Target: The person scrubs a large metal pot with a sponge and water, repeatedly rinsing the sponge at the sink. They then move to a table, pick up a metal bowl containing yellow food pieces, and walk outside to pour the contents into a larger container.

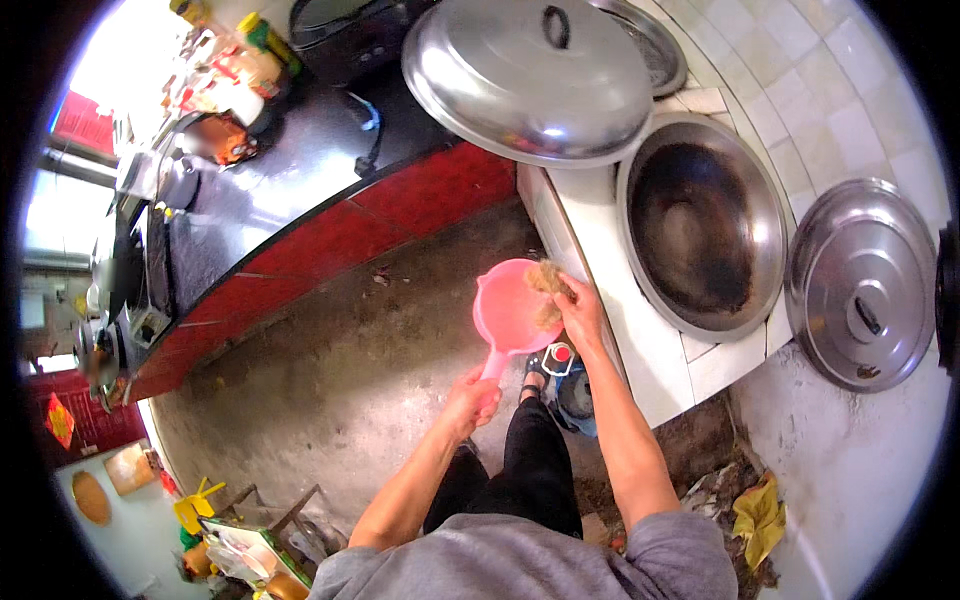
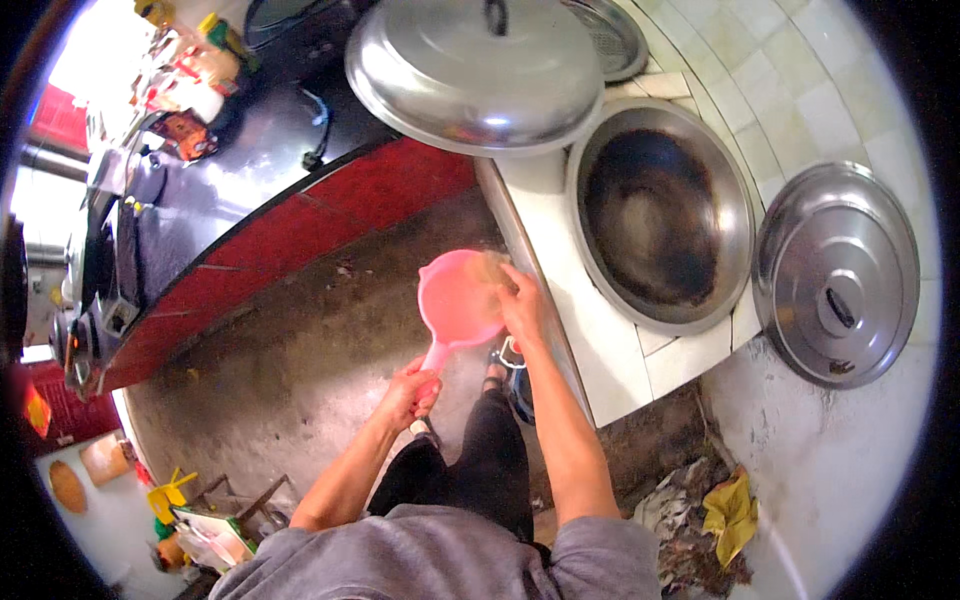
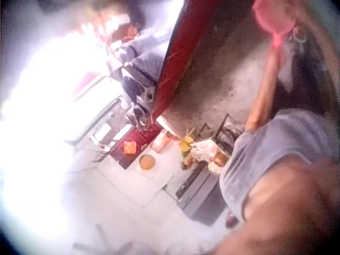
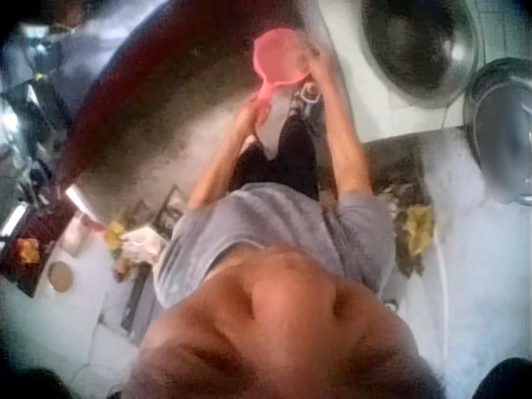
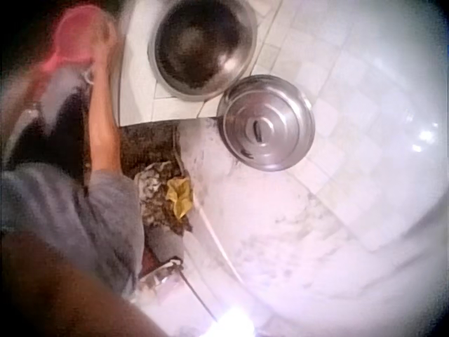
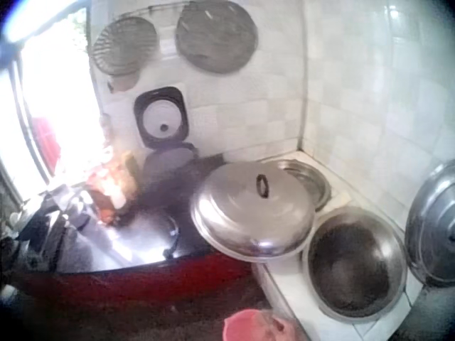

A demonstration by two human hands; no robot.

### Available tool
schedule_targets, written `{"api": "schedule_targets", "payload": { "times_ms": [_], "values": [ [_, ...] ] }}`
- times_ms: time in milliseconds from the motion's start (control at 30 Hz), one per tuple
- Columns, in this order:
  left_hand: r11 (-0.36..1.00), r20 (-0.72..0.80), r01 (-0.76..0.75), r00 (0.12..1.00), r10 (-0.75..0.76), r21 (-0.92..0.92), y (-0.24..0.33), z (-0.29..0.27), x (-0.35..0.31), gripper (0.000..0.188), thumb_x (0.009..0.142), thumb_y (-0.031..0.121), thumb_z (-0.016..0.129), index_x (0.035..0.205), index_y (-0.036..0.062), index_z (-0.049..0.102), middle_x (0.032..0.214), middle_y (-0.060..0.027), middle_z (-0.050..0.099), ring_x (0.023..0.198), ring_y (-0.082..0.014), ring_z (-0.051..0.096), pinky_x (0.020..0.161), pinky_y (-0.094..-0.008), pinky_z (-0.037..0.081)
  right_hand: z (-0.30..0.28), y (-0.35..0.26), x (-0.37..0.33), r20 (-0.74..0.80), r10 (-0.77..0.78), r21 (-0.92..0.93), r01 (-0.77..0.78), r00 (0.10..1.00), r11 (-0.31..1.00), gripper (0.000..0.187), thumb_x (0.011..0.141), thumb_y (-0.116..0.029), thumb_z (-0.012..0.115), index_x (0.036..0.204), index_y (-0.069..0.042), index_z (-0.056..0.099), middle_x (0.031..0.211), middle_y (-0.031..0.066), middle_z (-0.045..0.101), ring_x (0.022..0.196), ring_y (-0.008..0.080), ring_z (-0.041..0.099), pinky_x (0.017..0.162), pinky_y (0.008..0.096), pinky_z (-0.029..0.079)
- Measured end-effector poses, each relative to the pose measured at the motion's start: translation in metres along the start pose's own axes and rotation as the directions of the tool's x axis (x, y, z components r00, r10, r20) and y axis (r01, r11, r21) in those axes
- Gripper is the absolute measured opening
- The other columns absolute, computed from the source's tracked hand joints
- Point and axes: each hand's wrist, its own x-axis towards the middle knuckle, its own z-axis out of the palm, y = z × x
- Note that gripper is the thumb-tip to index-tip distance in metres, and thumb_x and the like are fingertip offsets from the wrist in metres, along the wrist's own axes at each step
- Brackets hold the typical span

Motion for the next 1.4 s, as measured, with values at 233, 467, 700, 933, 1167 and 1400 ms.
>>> {"api": "schedule_targets", "payload": {
  "times_ms": [233,467,700,933,1167,1400],
  "values": [
    [0.979,-0.024,0.010,1.000,-0.015,-0.202,-0.005,0.004,0.027,0.031,0.086,0.015,0.056,0.115,0.0128,0.045,0.067,-0.0061,0.054,0.041,-0.0096,0.040,0.030,-0.0199,0.026,-0.139,-0.005,0.045,0.075,0.210,0.656,-0.207,0.975,0.726,0.054,0.082,-0.008,0.063,0.133,-0.004,0.045,0.120,0.0062,0.057,0.098,0.0168,0.059,0.075,0.0318,0.054],
    [0.995,-0.136,-0.047,0.990,0.035,-0.093,0.001,0.018,0.051,0.035,0.082,0.020,0.062,0.111,0.0119,0.046,0.065,-0.0056,0.052,0.039,-0.0103,0.040,0.029,-0.0204,0.030,-0.347,0.149,0.124,-0.688,0.172,-0.511,-0.639,0.705,0.575,0.044,0.079,-0.002,0.054,0.122,-0.003,0.052,0.115,0.0197,0.057,0.105,0.0364,0.055,0.094,0.0399,0.044],
    [0.995,-0.259,-0.050,0.966,0.026,-0.088,0.007,0.043,0.055,0.031,0.083,0.022,0.060,0.108,0.0116,0.045,0.066,-0.0064,0.052,0.040,-0.0112,0.041,0.029,-0.0220,0.031,-0.157,0.136,0.197,-0.144,0.309,-0.422,-0.341,0.940,0.840,0.043,0.074,-0.011,0.064,0.117,-0.009,0.057,0.119,0.0169,0.057,0.111,0.0348,0.053,0.094,0.0389,0.043],
    [0.996,-0.285,-0.024,0.959,-0.002,-0.089,0.011,0.042,0.066,0.030,0.083,0.022,0.060,0.108,0.0116,0.046,0.067,-0.0069,0.053,0.040,-0.0115,0.040,0.029,-0.0225,0.031,-0.319,0.208,0.243,-0.852,-0.241,-0.442,-0.391,0.465,0.807,0.037,0.077,-0.002,0.055,0.114,-0.008,0.057,0.100,0.0182,0.060,0.098,0.0353,0.057,0.083,0.0426,0.047],
    [0.997,-0.290,-0.024,0.957,0.000,-0.079,0.004,0.048,0.084,0.029,0.083,0.020,0.059,0.107,0.0107,0.046,0.067,-0.0075,0.053,0.039,-0.0123,0.041,0.029,-0.0228,0.031,-0.215,0.231,0.293,-0.337,-0.160,-0.674,-0.119,0.928,0.729,0.045,0.074,-0.002,0.058,0.117,-0.011,0.052,0.108,0.0197,0.058,0.104,0.0384,0.055,0.084,0.0450,0.048],
    [0.996,-0.297,-0.021,0.955,-0.007,-0.091,0.015,0.056,0.072,0.027,0.083,0.019,0.059,0.105,0.0105,0.046,0.065,-0.0073,0.053,0.038,-0.0124,0.040,0.029,-0.0227,0.030,-0.293,0.159,0.329,-0.774,-0.180,-0.288,-0.085,0.607,0.954,0.033,0.077,-0.007,0.056,0.111,-0.006,0.054,0.103,0.0183,0.057,0.095,0.0353,0.056,0.085,0.0425,0.044]
  ]
}}
